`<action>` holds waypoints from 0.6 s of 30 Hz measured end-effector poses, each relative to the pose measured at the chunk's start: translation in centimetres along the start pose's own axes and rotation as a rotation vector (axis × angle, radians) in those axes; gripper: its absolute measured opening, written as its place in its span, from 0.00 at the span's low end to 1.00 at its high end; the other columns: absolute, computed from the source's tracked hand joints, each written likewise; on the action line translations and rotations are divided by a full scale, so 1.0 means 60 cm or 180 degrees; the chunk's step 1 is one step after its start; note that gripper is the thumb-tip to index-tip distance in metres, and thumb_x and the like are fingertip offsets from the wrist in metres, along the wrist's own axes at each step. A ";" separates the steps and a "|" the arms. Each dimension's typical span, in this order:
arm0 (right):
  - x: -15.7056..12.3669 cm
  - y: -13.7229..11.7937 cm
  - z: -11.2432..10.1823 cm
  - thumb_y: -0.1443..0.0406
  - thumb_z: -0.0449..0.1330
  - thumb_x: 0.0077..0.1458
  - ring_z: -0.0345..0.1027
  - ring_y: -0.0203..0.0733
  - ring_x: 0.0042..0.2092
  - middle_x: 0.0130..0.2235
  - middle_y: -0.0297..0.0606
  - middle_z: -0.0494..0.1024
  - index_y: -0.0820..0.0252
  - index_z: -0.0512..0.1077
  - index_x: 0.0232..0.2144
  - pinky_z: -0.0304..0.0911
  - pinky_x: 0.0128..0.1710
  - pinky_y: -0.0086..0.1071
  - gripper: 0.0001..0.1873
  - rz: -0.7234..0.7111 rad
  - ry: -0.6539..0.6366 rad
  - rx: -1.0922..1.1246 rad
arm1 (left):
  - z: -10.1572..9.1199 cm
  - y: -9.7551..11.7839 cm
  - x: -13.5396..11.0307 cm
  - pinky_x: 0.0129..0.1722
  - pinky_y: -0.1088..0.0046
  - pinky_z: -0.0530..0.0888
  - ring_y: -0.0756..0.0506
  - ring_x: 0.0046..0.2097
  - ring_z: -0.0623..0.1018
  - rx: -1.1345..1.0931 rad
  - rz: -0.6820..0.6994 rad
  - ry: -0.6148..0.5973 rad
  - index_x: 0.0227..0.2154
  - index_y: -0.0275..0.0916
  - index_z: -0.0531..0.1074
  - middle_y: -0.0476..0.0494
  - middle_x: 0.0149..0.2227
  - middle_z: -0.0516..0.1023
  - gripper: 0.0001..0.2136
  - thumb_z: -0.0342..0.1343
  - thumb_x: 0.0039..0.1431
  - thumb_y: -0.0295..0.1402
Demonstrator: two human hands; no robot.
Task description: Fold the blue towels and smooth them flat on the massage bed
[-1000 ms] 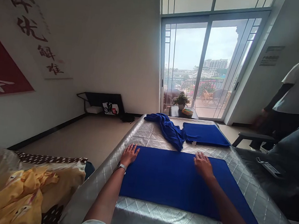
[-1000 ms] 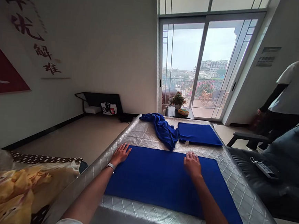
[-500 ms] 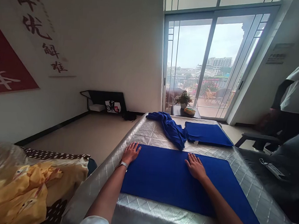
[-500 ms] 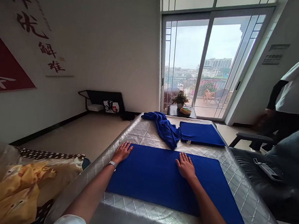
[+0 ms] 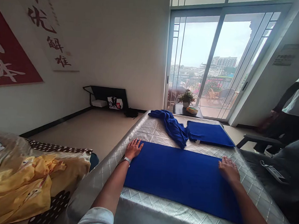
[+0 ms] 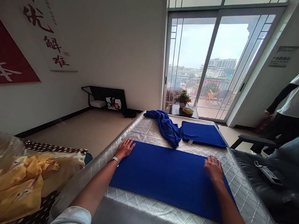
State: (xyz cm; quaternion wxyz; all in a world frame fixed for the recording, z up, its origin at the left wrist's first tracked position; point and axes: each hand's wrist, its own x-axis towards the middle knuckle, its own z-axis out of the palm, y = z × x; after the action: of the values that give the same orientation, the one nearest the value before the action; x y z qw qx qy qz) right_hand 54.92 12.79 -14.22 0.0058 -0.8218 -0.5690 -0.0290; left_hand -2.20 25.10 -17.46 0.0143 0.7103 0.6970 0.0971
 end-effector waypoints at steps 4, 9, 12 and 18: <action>-0.039 -0.166 -0.021 0.59 0.36 0.68 0.42 0.48 0.72 0.70 0.51 0.56 0.72 0.57 0.68 0.39 0.70 0.45 0.34 -0.0943 0.0119 0.0425 | 0.002 0.000 0.001 0.69 0.53 0.50 0.38 0.72 0.53 -0.0020 -0.0017 0.0022 0.70 0.43 0.55 0.41 0.72 0.53 0.31 0.33 0.71 0.53; -0.079 -0.343 -0.018 0.53 0.36 0.69 0.39 0.43 0.73 0.72 0.43 0.50 0.67 0.54 0.70 0.37 0.71 0.40 0.35 -0.1631 -0.0059 0.0760 | 0.003 -0.002 0.003 0.69 0.52 0.52 0.38 0.71 0.54 -0.0028 0.0003 0.0045 0.69 0.45 0.56 0.42 0.71 0.56 0.30 0.33 0.71 0.52; -0.084 -0.379 -0.008 0.51 0.34 0.69 0.35 0.43 0.73 0.73 0.43 0.47 0.67 0.50 0.71 0.33 0.71 0.41 0.37 -0.1638 -0.0192 0.0768 | 0.005 -0.004 0.003 0.69 0.52 0.52 0.38 0.71 0.54 -0.0032 0.0016 0.0070 0.69 0.44 0.57 0.42 0.71 0.57 0.30 0.33 0.71 0.52; -0.058 -0.296 0.018 0.50 0.35 0.68 0.36 0.42 0.73 0.73 0.42 0.47 0.67 0.47 0.71 0.32 0.71 0.42 0.38 -0.1383 -0.0265 0.0571 | 0.012 -0.006 0.004 0.69 0.54 0.51 0.38 0.71 0.55 -0.0043 0.0015 0.0121 0.69 0.43 0.56 0.41 0.71 0.56 0.31 0.33 0.71 0.52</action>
State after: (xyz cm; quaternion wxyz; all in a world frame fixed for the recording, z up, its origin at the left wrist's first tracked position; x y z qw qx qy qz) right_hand 37.15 15.83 -15.92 0.0489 -0.6767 -0.7325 0.0550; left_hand -2.44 25.42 -18.19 0.0056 0.7098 0.6949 0.1153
